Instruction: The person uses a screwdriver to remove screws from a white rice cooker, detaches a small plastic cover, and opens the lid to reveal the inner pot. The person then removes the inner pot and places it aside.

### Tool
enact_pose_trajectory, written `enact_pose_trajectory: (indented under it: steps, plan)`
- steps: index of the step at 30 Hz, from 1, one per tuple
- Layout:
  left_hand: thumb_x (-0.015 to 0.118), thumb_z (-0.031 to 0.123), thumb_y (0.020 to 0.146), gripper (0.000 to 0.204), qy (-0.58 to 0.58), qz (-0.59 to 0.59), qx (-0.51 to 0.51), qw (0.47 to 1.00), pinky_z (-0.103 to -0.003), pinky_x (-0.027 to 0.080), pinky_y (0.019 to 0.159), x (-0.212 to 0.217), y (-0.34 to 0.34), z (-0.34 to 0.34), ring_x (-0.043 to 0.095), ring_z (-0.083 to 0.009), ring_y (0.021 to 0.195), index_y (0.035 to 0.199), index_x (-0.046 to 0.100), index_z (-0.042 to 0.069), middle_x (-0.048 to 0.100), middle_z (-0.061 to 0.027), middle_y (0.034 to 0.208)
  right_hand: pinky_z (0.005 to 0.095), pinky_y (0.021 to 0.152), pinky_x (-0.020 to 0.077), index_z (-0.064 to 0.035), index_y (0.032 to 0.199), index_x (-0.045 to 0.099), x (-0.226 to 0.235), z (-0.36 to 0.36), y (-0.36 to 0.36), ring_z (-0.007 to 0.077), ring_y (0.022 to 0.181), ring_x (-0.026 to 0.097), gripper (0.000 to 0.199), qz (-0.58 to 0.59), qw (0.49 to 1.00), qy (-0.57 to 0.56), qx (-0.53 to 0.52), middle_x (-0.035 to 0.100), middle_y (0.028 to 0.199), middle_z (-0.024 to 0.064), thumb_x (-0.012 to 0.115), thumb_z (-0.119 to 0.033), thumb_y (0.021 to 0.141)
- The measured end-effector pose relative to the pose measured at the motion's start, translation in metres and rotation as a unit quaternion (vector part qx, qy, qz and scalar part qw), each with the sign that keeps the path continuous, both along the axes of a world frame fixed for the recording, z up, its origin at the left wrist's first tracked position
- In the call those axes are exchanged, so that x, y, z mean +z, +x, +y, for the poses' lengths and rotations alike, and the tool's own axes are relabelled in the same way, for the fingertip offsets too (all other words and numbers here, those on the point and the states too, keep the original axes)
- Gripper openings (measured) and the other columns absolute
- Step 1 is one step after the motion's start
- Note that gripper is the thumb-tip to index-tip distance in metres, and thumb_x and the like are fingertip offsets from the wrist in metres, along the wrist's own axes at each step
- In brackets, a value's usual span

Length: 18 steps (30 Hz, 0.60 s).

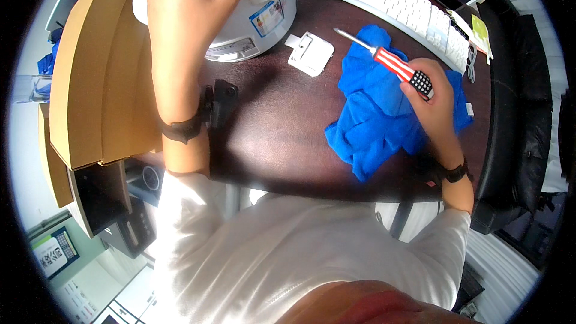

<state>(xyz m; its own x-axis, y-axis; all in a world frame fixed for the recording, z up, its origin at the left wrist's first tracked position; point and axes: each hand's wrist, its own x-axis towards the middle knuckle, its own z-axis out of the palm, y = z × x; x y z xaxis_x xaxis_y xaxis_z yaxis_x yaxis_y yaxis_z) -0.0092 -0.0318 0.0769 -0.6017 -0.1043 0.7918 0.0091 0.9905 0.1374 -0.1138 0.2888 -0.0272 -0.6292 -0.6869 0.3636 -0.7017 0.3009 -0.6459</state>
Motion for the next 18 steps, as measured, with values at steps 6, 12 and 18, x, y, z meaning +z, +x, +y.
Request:
enact_pose_trajectory:
  steps: [6,12,18]
  plan:
    - [0.068,0.018,0.078,0.028,-0.008,-0.003,-0.003,1.0,-0.04,0.046,0.087,-0.001,0.001,0.001,0.059,-0.0348,0.1,0.099,0.065,0.0,0.061,-0.0185,0.109,0.0385,0.083,0.0464,-0.0007,0.104,0.056,-0.005,0.01,0.002,0.0318,0.094,0.058,0.028,0.024,0.993,0.113,0.02,0.057,0.102,0.0152,0.068,-0.01,0.08]
    - [0.068,0.018,0.078,0.028,-0.003,0.001,0.001,1.0,-0.04,0.046,0.087,-0.002,0.001,0.0,0.058,-0.0349,0.101,0.099,0.065,0.0,0.061,-0.0185,0.109,0.0393,0.082,0.0462,-0.0008,0.102,0.057,0.022,-0.029,-0.012,0.0314,0.093,0.058,0.029,0.133,0.981,0.108,0.091,0.058,0.097,0.0141,0.069,-0.016,0.081]
    - [0.067,0.018,0.078,0.028,-0.009,-0.007,0.013,1.0,-0.04,0.046,0.088,0.0,0.003,0.001,0.058,-0.0349,0.102,0.099,0.065,-0.001,0.06,-0.0188,0.11,0.0323,0.063,0.05,-0.0006,0.096,0.062,0.043,-0.123,-0.005,0.0187,0.07,0.064,0.03,-0.044,0.992,-0.038,0.11,0.065,0.077,0.0101,0.07,-0.026,0.084]
